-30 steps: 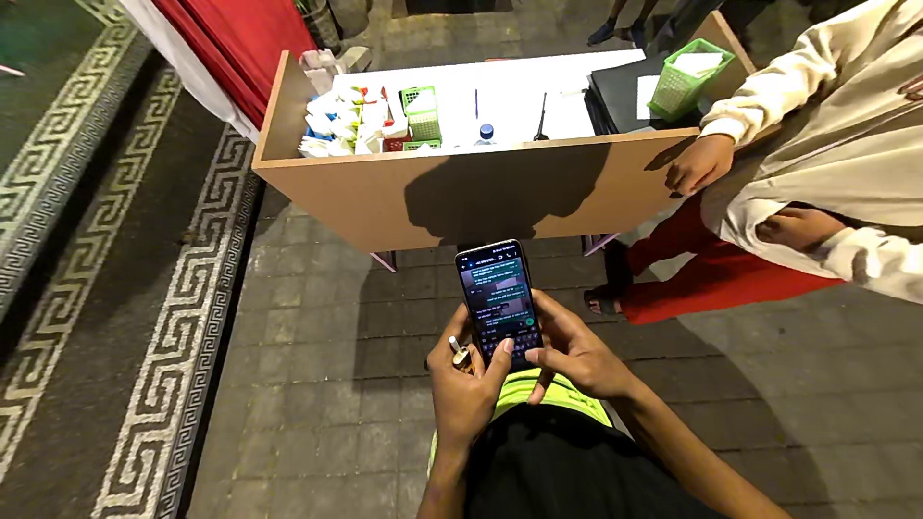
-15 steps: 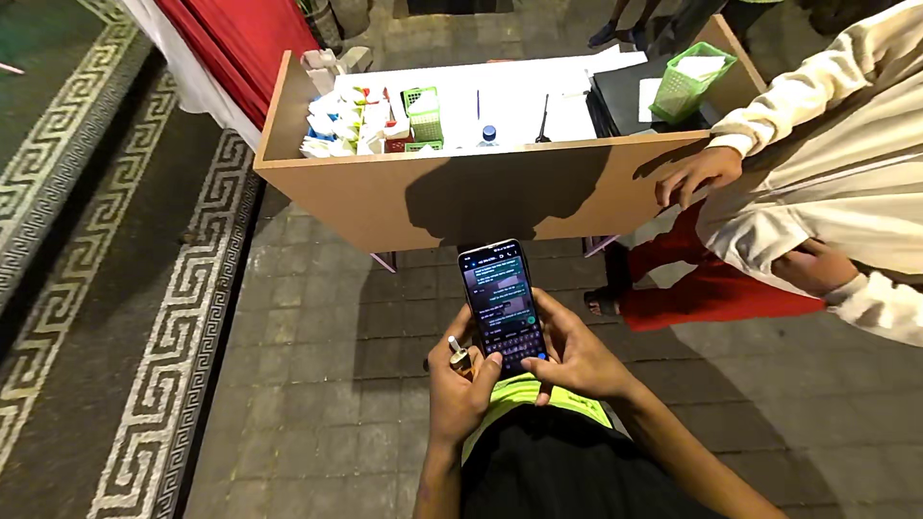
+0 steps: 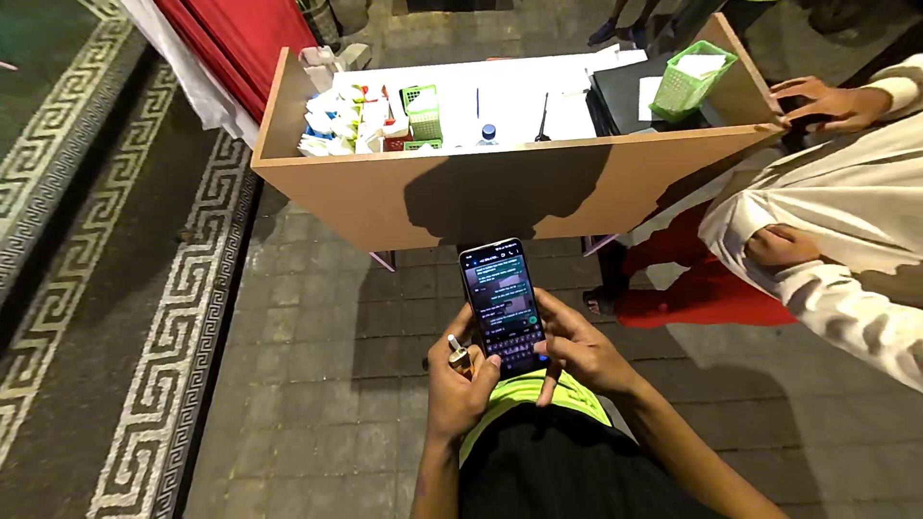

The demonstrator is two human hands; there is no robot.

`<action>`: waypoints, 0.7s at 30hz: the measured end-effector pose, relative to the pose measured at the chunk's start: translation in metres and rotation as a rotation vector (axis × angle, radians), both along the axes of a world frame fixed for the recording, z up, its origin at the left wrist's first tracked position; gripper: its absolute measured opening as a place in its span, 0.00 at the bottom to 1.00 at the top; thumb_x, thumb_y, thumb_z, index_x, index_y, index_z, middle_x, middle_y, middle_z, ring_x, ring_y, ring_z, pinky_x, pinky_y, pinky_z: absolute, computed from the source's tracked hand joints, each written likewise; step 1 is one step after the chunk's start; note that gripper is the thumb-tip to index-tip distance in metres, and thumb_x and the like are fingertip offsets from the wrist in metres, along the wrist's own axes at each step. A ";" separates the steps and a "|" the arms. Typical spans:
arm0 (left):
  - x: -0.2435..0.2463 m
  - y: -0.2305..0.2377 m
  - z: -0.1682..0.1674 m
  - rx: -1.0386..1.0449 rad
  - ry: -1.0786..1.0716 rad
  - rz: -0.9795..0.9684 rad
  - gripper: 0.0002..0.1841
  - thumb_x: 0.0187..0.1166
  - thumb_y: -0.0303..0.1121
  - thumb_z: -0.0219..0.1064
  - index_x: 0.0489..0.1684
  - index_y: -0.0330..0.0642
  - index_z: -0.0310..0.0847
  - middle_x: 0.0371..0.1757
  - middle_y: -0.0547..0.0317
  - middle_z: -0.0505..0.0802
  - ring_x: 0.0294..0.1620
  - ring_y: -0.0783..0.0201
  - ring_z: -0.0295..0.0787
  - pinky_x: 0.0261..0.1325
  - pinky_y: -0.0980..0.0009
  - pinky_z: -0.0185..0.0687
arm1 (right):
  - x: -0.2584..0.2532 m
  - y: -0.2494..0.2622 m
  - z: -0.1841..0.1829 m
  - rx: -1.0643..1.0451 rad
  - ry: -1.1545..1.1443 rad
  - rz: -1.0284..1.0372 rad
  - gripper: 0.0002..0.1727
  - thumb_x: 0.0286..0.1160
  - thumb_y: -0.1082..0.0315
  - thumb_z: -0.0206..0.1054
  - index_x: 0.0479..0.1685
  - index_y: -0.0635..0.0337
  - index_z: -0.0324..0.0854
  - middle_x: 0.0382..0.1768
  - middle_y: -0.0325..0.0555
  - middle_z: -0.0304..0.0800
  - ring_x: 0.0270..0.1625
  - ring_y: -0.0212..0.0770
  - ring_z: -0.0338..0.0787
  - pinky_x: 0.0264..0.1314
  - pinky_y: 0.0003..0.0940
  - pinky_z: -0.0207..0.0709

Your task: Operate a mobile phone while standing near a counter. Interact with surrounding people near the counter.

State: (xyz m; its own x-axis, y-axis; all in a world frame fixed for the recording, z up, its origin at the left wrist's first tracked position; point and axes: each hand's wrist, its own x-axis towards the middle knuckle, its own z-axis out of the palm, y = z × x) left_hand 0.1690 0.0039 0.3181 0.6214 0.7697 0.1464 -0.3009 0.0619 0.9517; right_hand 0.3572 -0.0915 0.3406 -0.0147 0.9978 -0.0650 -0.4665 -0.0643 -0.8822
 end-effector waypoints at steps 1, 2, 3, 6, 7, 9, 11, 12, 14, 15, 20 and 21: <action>0.000 0.000 0.000 0.006 -0.006 -0.003 0.39 0.66 0.26 0.72 0.80 0.18 0.62 0.70 0.41 0.87 0.40 0.70 0.91 0.35 0.77 0.86 | 0.000 0.000 0.001 -0.002 0.003 0.000 0.36 0.78 0.80 0.47 0.90 0.56 0.47 0.67 0.54 0.84 0.55 0.52 0.95 0.25 0.48 0.93; 0.000 -0.001 0.000 0.013 -0.007 -0.002 0.39 0.66 0.27 0.73 0.80 0.18 0.62 0.70 0.42 0.87 0.39 0.71 0.90 0.35 0.78 0.86 | 0.000 -0.001 0.001 -0.001 0.003 0.000 0.36 0.78 0.80 0.47 0.90 0.56 0.47 0.67 0.53 0.84 0.55 0.52 0.95 0.25 0.47 0.93; 0.000 -0.001 0.000 0.017 -0.001 0.003 0.39 0.65 0.27 0.73 0.80 0.18 0.63 0.71 0.42 0.87 0.41 0.71 0.91 0.36 0.77 0.87 | 0.000 -0.002 0.001 0.001 0.001 -0.006 0.38 0.77 0.80 0.48 0.91 0.56 0.46 0.67 0.53 0.84 0.55 0.52 0.95 0.25 0.47 0.93; 0.000 -0.003 0.001 0.012 0.009 0.017 0.38 0.64 0.24 0.71 0.79 0.17 0.63 0.71 0.42 0.87 0.42 0.70 0.92 0.38 0.76 0.88 | -0.002 -0.003 0.003 0.002 -0.044 -0.024 0.41 0.76 0.82 0.54 0.91 0.57 0.44 0.68 0.51 0.84 0.55 0.50 0.95 0.25 0.45 0.94; 0.000 -0.003 0.001 0.014 0.007 0.017 0.39 0.64 0.24 0.72 0.79 0.17 0.63 0.70 0.41 0.87 0.42 0.70 0.92 0.37 0.77 0.88 | -0.003 -0.003 0.004 0.002 -0.058 -0.032 0.41 0.76 0.82 0.56 0.91 0.57 0.44 0.69 0.52 0.83 0.55 0.51 0.95 0.25 0.45 0.94; 0.000 -0.004 0.001 0.024 0.004 0.019 0.39 0.65 0.27 0.73 0.79 0.17 0.63 0.70 0.42 0.87 0.40 0.71 0.91 0.36 0.78 0.86 | -0.004 -0.003 0.004 0.008 -0.068 -0.041 0.41 0.76 0.83 0.58 0.91 0.58 0.45 0.69 0.53 0.84 0.55 0.51 0.96 0.24 0.44 0.94; 0.000 -0.005 0.001 0.026 0.005 0.026 0.40 0.64 0.28 0.73 0.79 0.17 0.63 0.70 0.42 0.88 0.39 0.72 0.90 0.35 0.79 0.85 | -0.004 -0.003 0.003 0.024 -0.067 -0.032 0.41 0.76 0.83 0.58 0.91 0.58 0.45 0.69 0.53 0.83 0.55 0.51 0.95 0.24 0.44 0.94; -0.001 -0.006 0.001 0.026 0.007 0.027 0.40 0.65 0.28 0.73 0.79 0.17 0.63 0.70 0.42 0.87 0.39 0.73 0.90 0.35 0.79 0.85 | -0.004 -0.003 0.003 0.029 -0.063 -0.028 0.42 0.76 0.83 0.58 0.91 0.58 0.44 0.70 0.53 0.83 0.56 0.52 0.95 0.25 0.44 0.94; -0.001 -0.007 0.001 0.028 0.006 0.025 0.40 0.65 0.28 0.73 0.79 0.17 0.63 0.71 0.42 0.87 0.39 0.72 0.90 0.35 0.79 0.85 | -0.004 -0.004 0.002 0.036 -0.058 -0.029 0.42 0.76 0.83 0.59 0.91 0.59 0.44 0.70 0.54 0.82 0.56 0.53 0.95 0.25 0.45 0.94; -0.001 -0.007 0.001 0.029 0.002 0.026 0.40 0.65 0.28 0.73 0.79 0.17 0.63 0.71 0.41 0.87 0.39 0.72 0.90 0.35 0.78 0.86 | -0.005 -0.004 0.003 0.035 -0.064 -0.032 0.42 0.76 0.83 0.59 0.91 0.59 0.45 0.70 0.54 0.83 0.56 0.52 0.95 0.25 0.44 0.94; 0.000 -0.010 0.003 0.024 0.006 0.031 0.39 0.66 0.27 0.72 0.79 0.18 0.64 0.70 0.42 0.88 0.42 0.69 0.92 0.37 0.77 0.88 | -0.006 -0.005 0.003 0.022 -0.096 -0.051 0.41 0.77 0.82 0.63 0.89 0.59 0.48 0.67 0.55 0.84 0.53 0.53 0.96 0.23 0.43 0.93; 0.000 -0.010 0.003 0.027 0.008 0.033 0.39 0.66 0.28 0.72 0.79 0.18 0.64 0.70 0.42 0.88 0.43 0.69 0.92 0.38 0.76 0.88 | -0.005 -0.006 0.003 0.026 -0.092 -0.046 0.41 0.77 0.81 0.64 0.89 0.60 0.48 0.68 0.55 0.83 0.54 0.53 0.95 0.23 0.43 0.93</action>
